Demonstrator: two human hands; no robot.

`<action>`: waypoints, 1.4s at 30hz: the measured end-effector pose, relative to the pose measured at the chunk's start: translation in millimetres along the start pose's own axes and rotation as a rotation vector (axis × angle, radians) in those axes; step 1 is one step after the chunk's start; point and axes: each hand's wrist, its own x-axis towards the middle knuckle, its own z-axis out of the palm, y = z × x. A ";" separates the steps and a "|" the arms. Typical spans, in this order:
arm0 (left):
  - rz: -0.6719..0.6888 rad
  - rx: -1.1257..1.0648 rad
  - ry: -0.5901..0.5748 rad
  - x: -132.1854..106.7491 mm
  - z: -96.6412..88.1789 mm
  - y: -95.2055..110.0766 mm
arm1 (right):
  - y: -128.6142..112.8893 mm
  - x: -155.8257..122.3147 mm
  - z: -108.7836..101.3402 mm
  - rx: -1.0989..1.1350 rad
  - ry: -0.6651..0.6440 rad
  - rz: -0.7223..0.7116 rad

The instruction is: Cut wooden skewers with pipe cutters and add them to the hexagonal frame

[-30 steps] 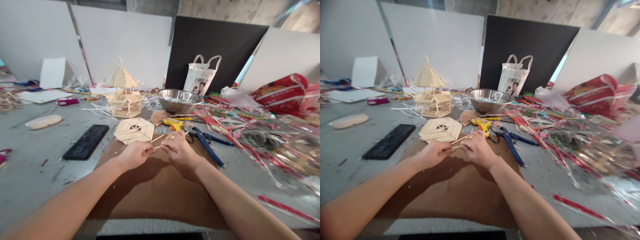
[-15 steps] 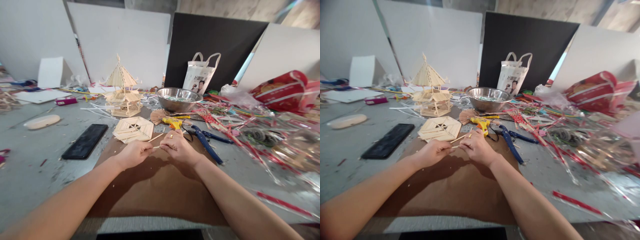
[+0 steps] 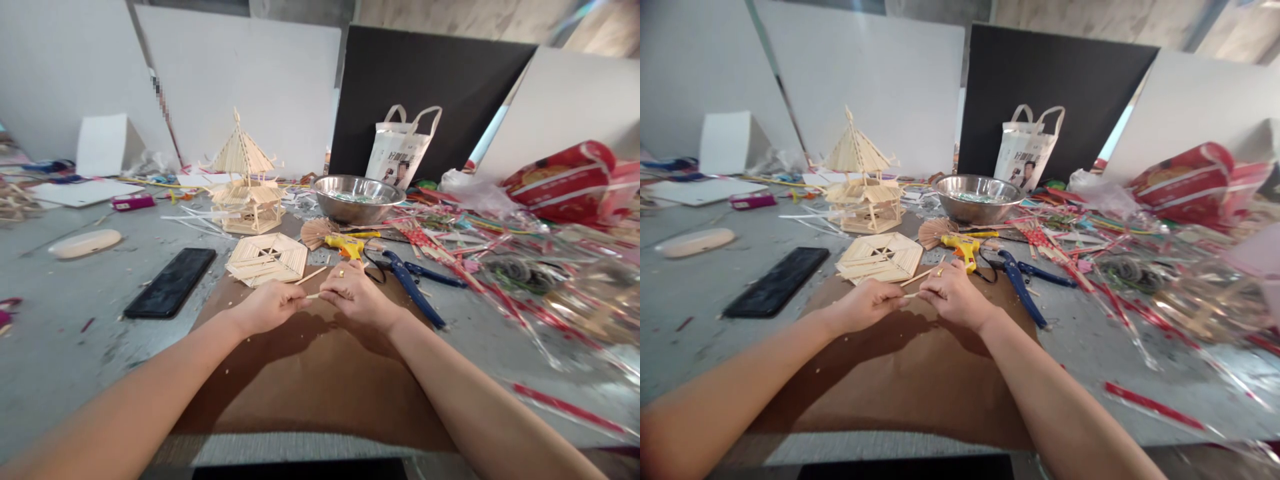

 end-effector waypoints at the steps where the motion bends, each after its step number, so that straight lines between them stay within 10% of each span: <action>1: 0.001 0.001 -0.003 0.0 -0.2 0.2 | 0.1 0.2 -0.2 0.001 -0.006 -0.002; 16: -0.022 0.017 -0.057 -1.4 -3.2 -1.2 | -0.7 -1.6 -0.2 0.055 -0.085 -0.001; 28: -0.237 0.075 0.141 2.8 0.8 -12.4 | 1.2 -1.1 6.6 -0.392 0.103 0.265; 42: -0.110 -0.363 0.069 -0.8 -1.0 -4.1 | -0.7 -1.5 11.7 -0.038 0.115 0.091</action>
